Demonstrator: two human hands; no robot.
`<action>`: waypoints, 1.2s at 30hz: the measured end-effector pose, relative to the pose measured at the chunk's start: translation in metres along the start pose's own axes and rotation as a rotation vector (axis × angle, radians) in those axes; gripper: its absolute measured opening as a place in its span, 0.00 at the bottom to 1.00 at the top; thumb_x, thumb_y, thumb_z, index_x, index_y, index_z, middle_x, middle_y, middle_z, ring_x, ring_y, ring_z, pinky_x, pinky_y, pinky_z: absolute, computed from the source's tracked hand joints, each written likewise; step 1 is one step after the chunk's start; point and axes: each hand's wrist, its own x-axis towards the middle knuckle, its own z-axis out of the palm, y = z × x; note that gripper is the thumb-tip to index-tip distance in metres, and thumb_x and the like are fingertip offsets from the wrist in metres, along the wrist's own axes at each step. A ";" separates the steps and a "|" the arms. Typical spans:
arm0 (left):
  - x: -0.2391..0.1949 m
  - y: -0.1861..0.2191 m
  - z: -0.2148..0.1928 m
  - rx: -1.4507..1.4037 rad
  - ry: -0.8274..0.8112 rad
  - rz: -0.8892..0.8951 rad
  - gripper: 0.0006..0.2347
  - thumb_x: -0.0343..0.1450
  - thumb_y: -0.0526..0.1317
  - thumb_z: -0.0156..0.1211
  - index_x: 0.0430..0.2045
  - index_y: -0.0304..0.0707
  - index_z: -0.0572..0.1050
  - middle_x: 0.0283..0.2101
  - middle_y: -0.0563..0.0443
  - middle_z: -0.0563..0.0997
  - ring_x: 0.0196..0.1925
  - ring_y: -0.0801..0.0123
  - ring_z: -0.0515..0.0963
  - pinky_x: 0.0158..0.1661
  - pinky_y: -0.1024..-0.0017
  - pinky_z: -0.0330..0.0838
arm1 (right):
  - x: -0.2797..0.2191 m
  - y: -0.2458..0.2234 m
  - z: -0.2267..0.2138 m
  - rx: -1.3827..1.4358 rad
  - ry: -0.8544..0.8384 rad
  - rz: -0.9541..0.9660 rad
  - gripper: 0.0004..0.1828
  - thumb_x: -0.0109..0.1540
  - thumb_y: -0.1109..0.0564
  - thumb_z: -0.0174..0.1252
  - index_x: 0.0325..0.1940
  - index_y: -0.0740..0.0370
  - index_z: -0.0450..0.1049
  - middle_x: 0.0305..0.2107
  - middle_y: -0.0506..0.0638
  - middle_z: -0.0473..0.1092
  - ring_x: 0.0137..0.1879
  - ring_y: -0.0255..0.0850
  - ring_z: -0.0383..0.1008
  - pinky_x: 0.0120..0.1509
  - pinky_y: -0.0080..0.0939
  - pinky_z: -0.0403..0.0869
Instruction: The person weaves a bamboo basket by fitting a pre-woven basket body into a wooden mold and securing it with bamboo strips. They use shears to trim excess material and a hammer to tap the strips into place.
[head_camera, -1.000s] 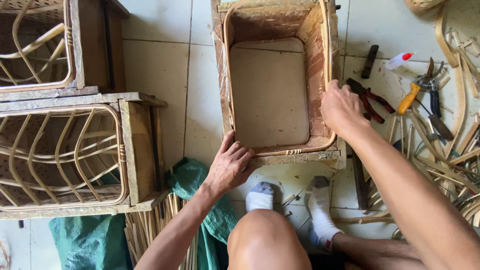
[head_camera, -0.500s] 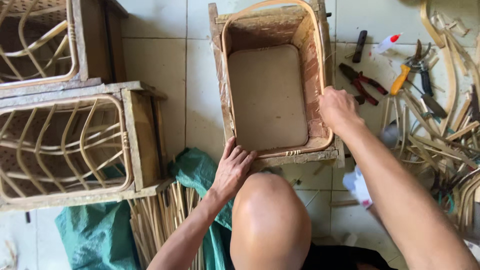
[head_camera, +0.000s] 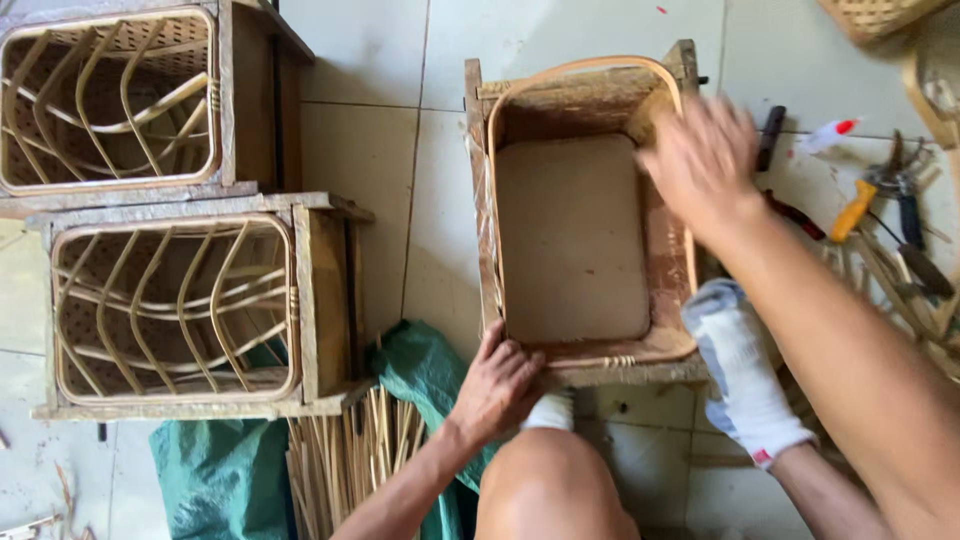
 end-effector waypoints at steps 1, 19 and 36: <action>-0.003 0.001 0.002 -0.004 -0.010 -0.022 0.17 0.64 0.37 0.69 0.44 0.28 0.77 0.37 0.44 0.79 0.48 0.53 0.76 0.69 0.44 0.58 | 0.026 -0.003 -0.004 0.059 0.292 -0.193 0.30 0.67 0.44 0.63 0.68 0.65 0.75 0.61 0.62 0.71 0.66 0.60 0.68 0.72 0.66 0.62; 0.202 -0.161 0.013 0.512 0.166 -0.616 0.37 0.67 0.31 0.56 0.72 0.24 0.45 0.77 0.29 0.47 0.78 0.41 0.55 0.67 0.49 0.58 | 0.102 -0.030 0.054 0.198 0.418 -0.236 0.07 0.66 0.49 0.69 0.38 0.52 0.83 0.34 0.48 0.79 0.42 0.42 0.76 0.45 0.44 0.71; 0.223 -0.186 -0.031 0.002 0.290 -0.814 0.23 0.66 0.39 0.64 0.54 0.30 0.68 0.34 0.33 0.84 0.39 0.38 0.83 0.43 0.47 0.76 | 0.095 -0.043 0.064 0.207 0.561 -0.287 0.10 0.70 0.60 0.63 0.33 0.58 0.76 0.34 0.50 0.72 0.45 0.44 0.71 0.49 0.49 0.72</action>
